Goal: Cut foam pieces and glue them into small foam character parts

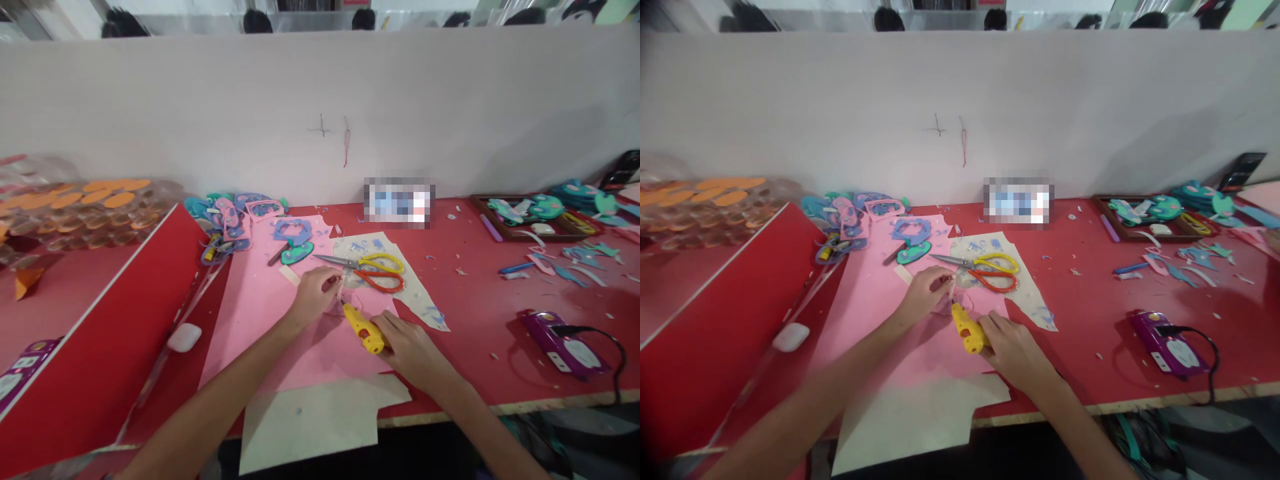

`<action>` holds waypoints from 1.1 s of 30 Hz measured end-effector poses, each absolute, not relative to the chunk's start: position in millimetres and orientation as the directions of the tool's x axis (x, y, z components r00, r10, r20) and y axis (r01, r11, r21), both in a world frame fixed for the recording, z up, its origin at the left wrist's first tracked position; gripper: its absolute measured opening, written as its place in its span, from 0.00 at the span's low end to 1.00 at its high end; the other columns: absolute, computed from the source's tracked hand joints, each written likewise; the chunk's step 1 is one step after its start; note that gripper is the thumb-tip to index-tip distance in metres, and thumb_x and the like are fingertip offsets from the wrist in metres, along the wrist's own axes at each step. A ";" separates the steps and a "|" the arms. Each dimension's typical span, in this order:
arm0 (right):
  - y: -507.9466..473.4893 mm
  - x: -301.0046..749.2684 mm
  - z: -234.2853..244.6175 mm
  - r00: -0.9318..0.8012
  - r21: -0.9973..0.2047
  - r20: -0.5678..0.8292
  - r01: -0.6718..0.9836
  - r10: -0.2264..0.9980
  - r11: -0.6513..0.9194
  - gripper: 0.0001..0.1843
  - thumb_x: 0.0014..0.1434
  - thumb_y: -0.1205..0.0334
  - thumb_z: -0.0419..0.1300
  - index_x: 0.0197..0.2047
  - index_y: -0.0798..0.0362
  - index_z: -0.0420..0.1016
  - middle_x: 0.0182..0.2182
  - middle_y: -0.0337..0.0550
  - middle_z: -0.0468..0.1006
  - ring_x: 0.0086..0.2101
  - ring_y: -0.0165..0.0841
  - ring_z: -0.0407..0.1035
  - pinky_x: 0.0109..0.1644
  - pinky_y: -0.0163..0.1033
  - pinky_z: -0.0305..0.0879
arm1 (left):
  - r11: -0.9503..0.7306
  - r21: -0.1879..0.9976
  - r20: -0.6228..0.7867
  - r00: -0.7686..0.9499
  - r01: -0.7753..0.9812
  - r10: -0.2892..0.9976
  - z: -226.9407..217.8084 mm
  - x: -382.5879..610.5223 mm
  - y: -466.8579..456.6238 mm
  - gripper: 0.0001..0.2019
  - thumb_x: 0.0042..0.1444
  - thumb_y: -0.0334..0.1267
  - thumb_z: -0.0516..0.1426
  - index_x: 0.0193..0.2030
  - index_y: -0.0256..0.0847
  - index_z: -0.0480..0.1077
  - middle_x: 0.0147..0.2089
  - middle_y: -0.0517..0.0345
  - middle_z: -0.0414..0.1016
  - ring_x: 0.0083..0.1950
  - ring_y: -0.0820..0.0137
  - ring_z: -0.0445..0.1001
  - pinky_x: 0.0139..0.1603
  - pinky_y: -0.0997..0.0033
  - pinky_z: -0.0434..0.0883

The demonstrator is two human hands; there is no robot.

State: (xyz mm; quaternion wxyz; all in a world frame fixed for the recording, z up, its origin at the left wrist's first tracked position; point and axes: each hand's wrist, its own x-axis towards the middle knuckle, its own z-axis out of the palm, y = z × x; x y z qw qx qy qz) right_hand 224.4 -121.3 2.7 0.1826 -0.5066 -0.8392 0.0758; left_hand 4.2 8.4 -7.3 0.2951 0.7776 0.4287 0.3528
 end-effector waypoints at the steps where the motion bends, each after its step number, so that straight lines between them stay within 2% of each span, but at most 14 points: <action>1: -121.4 224.4 2.7 -0.421 -0.314 0.231 0.821 0.877 0.477 0.11 0.62 0.70 0.60 0.47 0.52 0.69 0.35 0.41 0.75 0.31 0.36 0.71 0.30 0.37 0.57 | -0.458 0.775 0.299 0.385 0.436 0.873 -7.1 4.4 7.9 0.07 0.59 0.30 0.59 0.39 0.41 0.78 0.37 0.57 0.81 0.38 0.70 0.75 0.43 0.72 0.68; 4: -121.9 225.3 3.2 -0.421 -0.319 0.227 0.820 0.878 0.476 0.13 0.60 0.72 0.60 0.48 0.52 0.69 0.36 0.41 0.75 0.31 0.36 0.72 0.31 0.37 0.58 | -0.457 0.790 0.301 0.390 0.410 0.870 -5.0 4.6 5.8 0.07 0.59 0.31 0.59 0.38 0.41 0.79 0.38 0.56 0.82 0.39 0.69 0.77 0.44 0.71 0.69; 11: -125.2 228.4 5.6 -0.425 -0.284 0.201 0.837 0.882 0.468 0.21 0.54 0.76 0.58 0.51 0.52 0.70 0.37 0.41 0.78 0.32 0.37 0.75 0.31 0.37 0.62 | -0.374 0.819 0.206 0.385 0.435 0.900 -0.7 2.6 2.6 0.08 0.60 0.33 0.58 0.41 0.42 0.80 0.37 0.57 0.82 0.37 0.70 0.76 0.39 0.72 0.68; 15: -131.3 235.5 -0.5 -0.429 -0.261 0.286 0.826 0.857 0.500 0.26 0.52 0.76 0.56 0.55 0.54 0.70 0.37 0.43 0.81 0.36 0.39 0.78 0.34 0.38 0.68 | -0.327 0.849 0.166 0.378 0.416 0.911 -0.7 1.9 0.9 0.08 0.59 0.33 0.58 0.40 0.42 0.80 0.37 0.58 0.82 0.37 0.70 0.76 0.40 0.72 0.68; 18: -138.3 252.1 -7.5 -0.363 -0.234 0.377 0.853 0.852 0.467 0.28 0.53 0.75 0.54 0.57 0.54 0.70 0.40 0.47 0.83 0.39 0.39 0.79 0.39 0.39 0.72 | -0.311 0.867 0.149 0.392 0.390 0.908 1.1 1.1 -1.1 0.08 0.60 0.34 0.58 0.38 0.42 0.80 0.36 0.58 0.82 0.37 0.69 0.77 0.41 0.72 0.69; 20: -143.8 269.5 -10.5 -0.271 -0.212 0.407 0.901 0.872 0.379 0.26 0.54 0.74 0.53 0.56 0.52 0.72 0.43 0.48 0.84 0.40 0.39 0.79 0.42 0.39 0.73 | -0.300 0.876 0.139 0.399 0.377 0.907 2.5 0.6 -2.0 0.10 0.62 0.37 0.56 0.37 0.41 0.80 0.36 0.57 0.82 0.38 0.69 0.77 0.42 0.72 0.70; 22: -149.0 289.8 -10.9 -0.134 -0.190 0.398 0.956 0.907 0.225 0.22 0.58 0.70 0.55 0.55 0.52 0.73 0.44 0.50 0.84 0.40 0.41 0.80 0.40 0.39 0.73 | -0.281 0.890 0.129 0.392 0.359 0.911 3.1 0.4 -2.2 0.14 0.65 0.40 0.54 0.36 0.41 0.80 0.37 0.55 0.83 0.40 0.68 0.79 0.44 0.71 0.71; 25: -154.3 319.8 -6.9 0.132 -0.130 0.304 0.987 0.943 -0.096 0.19 0.63 0.60 0.56 0.56 0.53 0.74 0.41 0.52 0.84 0.38 0.45 0.79 0.34 0.42 0.70 | -0.244 0.905 0.107 0.368 0.349 0.924 2.5 0.6 -1.4 0.16 0.67 0.43 0.53 0.36 0.41 0.80 0.38 0.55 0.83 0.40 0.67 0.79 0.44 0.70 0.71; 28: -154.2 344.9 -1.6 0.344 -0.063 0.199 0.939 0.918 -0.338 0.22 0.67 0.51 0.53 0.58 0.53 0.72 0.42 0.53 0.83 0.37 0.47 0.78 0.33 0.43 0.67 | -0.238 0.900 0.097 0.365 0.366 0.926 2.4 1.2 -1.0 0.13 0.64 0.41 0.56 0.36 0.41 0.80 0.37 0.56 0.83 0.38 0.68 0.78 0.42 0.71 0.70; 30: -152.0 359.3 -0.1 0.419 -0.042 0.134 0.908 0.898 -0.417 0.24 0.69 0.47 0.50 0.57 0.55 0.72 0.42 0.55 0.83 0.39 0.49 0.78 0.35 0.45 0.66 | -0.249 0.893 0.104 0.365 0.375 0.925 3.7 1.8 -1.4 0.10 0.62 0.40 0.57 0.35 0.41 0.79 0.35 0.57 0.82 0.37 0.69 0.76 0.40 0.72 0.68; 33: -150.0 376.9 0.7 0.362 -0.023 0.093 0.932 0.928 -0.361 0.27 0.72 0.47 0.45 0.58 0.59 0.71 0.44 0.60 0.82 0.43 0.51 0.77 0.43 0.49 0.68 | -0.252 0.887 0.111 0.350 0.386 0.930 7.7 3.1 -2.4 0.09 0.61 0.39 0.58 0.35 0.41 0.79 0.33 0.59 0.81 0.34 0.70 0.73 0.37 0.73 0.66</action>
